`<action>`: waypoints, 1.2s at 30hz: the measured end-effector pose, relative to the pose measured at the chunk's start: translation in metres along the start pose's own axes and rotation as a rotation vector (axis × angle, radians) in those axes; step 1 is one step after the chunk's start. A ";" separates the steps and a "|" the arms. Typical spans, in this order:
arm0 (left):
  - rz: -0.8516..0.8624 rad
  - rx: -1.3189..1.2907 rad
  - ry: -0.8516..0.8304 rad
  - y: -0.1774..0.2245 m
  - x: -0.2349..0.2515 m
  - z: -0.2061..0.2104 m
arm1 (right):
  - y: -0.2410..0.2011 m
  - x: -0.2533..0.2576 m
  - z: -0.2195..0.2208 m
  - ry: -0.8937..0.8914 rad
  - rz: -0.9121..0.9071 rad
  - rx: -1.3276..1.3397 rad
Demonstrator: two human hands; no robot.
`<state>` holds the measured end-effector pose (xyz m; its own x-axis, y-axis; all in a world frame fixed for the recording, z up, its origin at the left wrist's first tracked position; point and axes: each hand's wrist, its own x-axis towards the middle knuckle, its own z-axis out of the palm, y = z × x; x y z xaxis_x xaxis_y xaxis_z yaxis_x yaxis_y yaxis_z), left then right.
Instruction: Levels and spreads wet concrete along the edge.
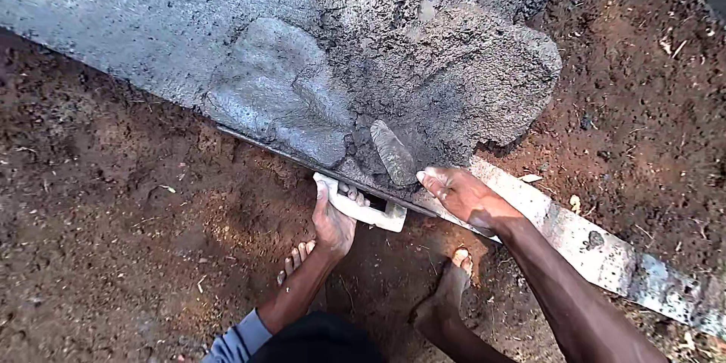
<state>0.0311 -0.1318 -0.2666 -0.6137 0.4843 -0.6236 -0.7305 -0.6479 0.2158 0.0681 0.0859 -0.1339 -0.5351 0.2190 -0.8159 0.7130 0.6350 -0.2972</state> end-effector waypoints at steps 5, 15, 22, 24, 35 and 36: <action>0.004 0.030 0.015 -0.001 -0.002 -0.002 | -0.020 -0.006 -0.006 -0.131 -0.013 -0.358; 0.009 0.026 0.010 0.000 -0.001 -0.002 | -0.048 0.029 -0.022 -0.010 -0.216 -0.331; -0.002 0.052 0.006 -0.001 0.001 -0.003 | -0.067 0.010 -0.036 -0.140 -0.139 -0.673; -0.005 0.049 -0.032 -0.005 0.002 -0.005 | -0.056 0.004 -0.039 -0.159 -0.128 -0.678; 0.018 0.032 -0.133 -0.013 0.002 -0.009 | 0.034 -0.038 -0.036 0.017 -0.013 -0.605; 0.008 0.027 -0.156 -0.015 0.001 -0.009 | 0.054 -0.050 -0.030 0.172 0.003 -0.566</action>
<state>0.0438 -0.1264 -0.2771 -0.6573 0.5657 -0.4979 -0.7317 -0.6373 0.2419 0.1198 0.1316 -0.0943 -0.6325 0.3083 -0.7105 0.3872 0.9204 0.0547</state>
